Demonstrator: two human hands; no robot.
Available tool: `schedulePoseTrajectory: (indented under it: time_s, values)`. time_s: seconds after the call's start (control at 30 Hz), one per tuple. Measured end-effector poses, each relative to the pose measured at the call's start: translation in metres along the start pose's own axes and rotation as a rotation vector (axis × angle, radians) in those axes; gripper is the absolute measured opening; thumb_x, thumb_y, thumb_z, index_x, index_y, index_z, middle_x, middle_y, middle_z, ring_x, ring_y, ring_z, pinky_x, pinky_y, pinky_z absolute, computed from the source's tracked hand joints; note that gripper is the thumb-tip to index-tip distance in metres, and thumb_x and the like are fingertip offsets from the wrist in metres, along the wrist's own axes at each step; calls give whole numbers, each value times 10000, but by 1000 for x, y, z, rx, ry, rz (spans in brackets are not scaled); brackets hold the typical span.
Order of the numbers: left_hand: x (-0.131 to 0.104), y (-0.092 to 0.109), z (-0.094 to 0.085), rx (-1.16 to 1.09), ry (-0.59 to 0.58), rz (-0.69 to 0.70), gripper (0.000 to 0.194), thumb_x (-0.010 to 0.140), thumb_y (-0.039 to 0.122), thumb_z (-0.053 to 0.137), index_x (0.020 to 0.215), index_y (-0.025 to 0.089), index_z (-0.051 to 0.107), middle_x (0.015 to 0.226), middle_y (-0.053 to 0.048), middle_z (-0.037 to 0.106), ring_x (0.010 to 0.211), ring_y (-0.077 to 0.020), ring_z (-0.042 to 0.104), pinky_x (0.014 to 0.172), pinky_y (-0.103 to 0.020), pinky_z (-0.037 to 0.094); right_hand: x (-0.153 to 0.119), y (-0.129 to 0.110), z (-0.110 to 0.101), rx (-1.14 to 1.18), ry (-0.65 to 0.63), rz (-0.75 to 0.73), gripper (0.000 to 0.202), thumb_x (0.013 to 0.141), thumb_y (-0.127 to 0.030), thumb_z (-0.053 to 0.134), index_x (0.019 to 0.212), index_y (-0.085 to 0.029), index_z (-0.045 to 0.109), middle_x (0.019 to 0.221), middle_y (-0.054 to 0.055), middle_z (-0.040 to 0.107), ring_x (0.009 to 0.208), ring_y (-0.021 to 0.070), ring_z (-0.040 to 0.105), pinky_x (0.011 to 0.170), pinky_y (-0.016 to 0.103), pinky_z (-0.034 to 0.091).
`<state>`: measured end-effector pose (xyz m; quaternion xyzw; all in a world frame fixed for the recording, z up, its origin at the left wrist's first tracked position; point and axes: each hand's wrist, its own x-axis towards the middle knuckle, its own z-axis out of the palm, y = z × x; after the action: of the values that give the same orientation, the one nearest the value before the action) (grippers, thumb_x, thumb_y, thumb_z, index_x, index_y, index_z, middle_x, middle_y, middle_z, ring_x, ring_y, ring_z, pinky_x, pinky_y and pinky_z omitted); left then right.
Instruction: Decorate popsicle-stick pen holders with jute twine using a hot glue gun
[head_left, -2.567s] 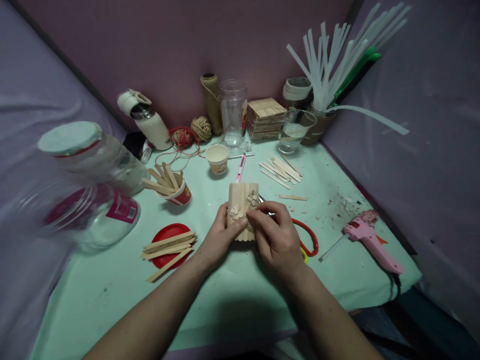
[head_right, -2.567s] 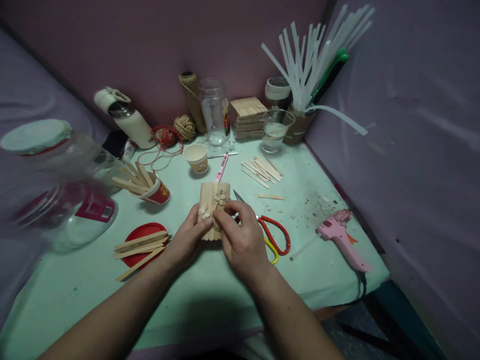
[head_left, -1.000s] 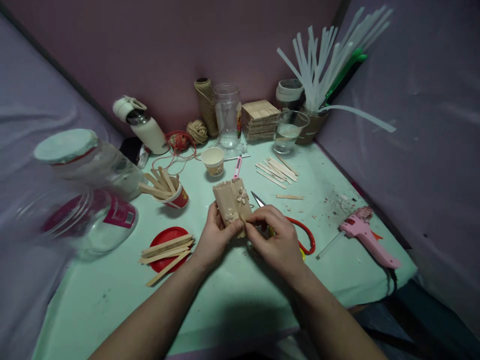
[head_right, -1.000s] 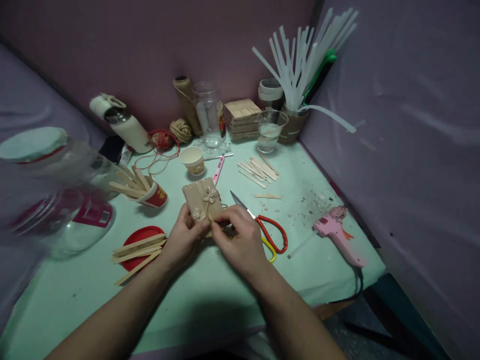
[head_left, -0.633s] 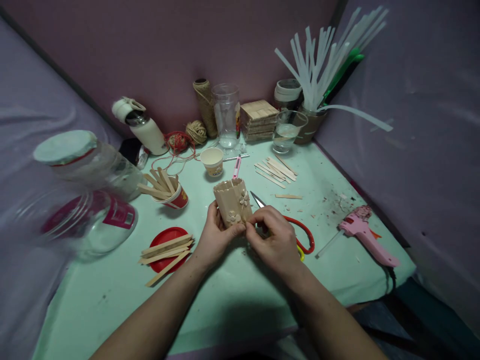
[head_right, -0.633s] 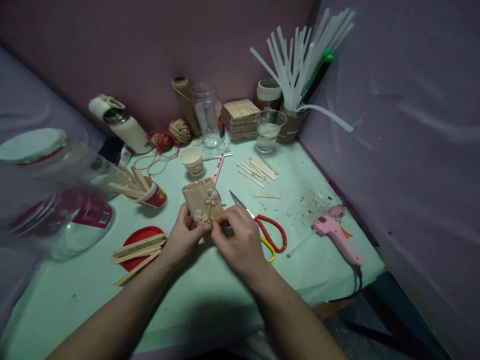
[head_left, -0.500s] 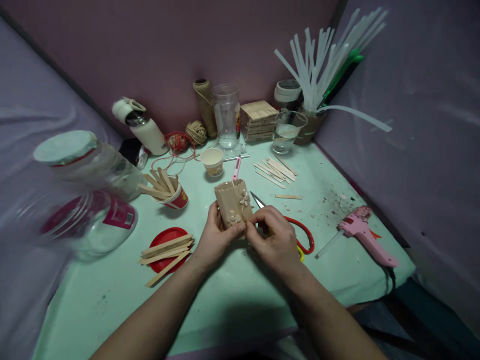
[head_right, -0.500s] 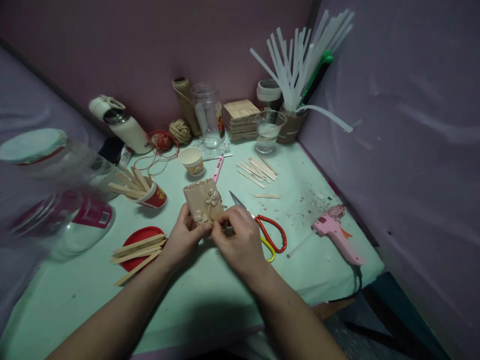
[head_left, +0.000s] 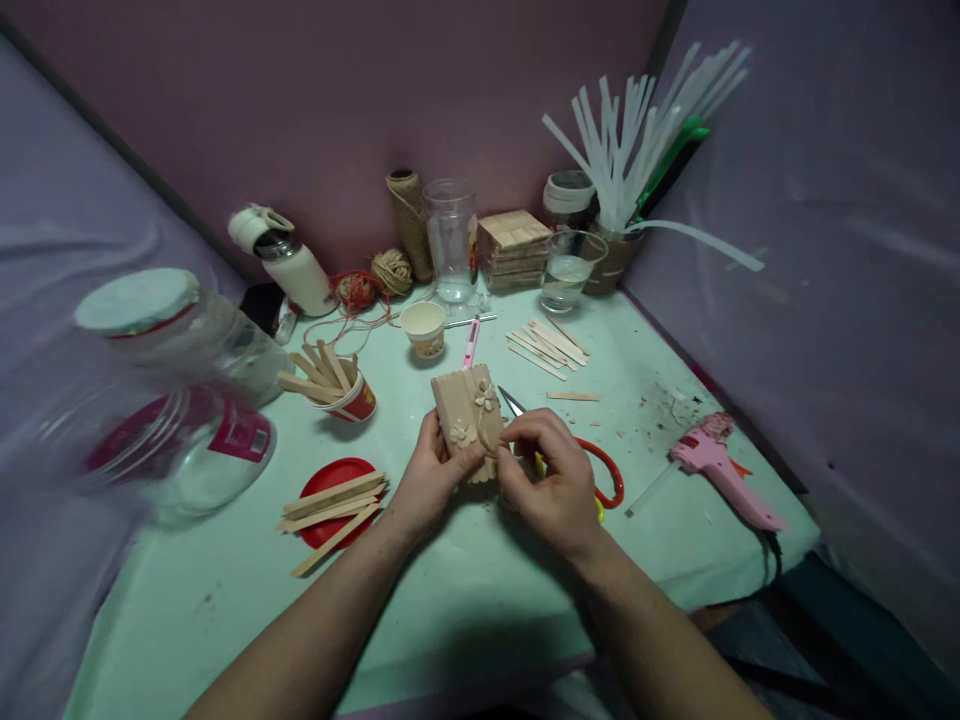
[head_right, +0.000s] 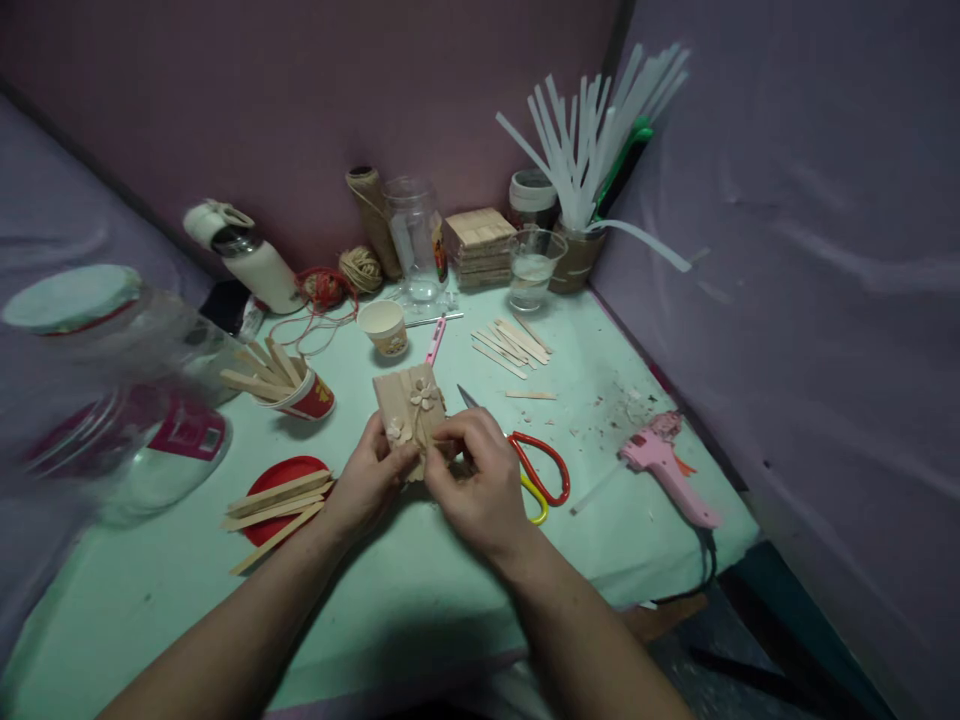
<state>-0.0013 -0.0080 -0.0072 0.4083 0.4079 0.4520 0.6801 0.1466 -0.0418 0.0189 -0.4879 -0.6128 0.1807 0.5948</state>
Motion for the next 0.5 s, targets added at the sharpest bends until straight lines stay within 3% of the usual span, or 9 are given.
schedulePoseTrajectory:
  time_s: [0.13,0.23,0.3,0.4,0.5]
  values:
    - [0,5,2,-76,4,-65,742,663,458,885,1267,221,525,1258,-92,690,1135,-271,657,1006,-438,512,-5,-6,-24,-29,101,-81,135,878,-92,598,908,-221,624,844,15,612,784,166,587,687,306,485]
    - [-1,11,4,-141,22,-129,753,632,484,898,1241,202,558,1239,-101,701,1109,-280,671,994,-439,524,-15,1,-66,-301,242,-127,124,877,-121,635,943,-225,650,874,26,634,838,186,604,762,338,491]
    - [-1,14,4,-165,26,-160,752,629,489,900,1236,188,575,1218,-110,711,1093,-286,677,986,-439,530,-23,13,-101,-545,270,6,95,897,-231,644,987,-214,667,935,56,651,825,198,609,752,352,505]
    - [-3,16,4,-190,6,-184,771,630,505,897,1258,183,587,1213,-117,715,1107,-297,671,984,-442,534,-37,39,-150,-876,193,274,406,899,-495,573,1098,-159,684,1082,159,650,899,289,626,818,471,521]
    - [-5,16,4,-210,-36,-196,808,617,549,895,1274,188,597,1225,-121,711,1118,-299,663,942,-417,546,-50,65,-179,-1077,38,413,626,894,-629,456,1152,-104,680,1130,233,638,1019,386,604,914,572,477]
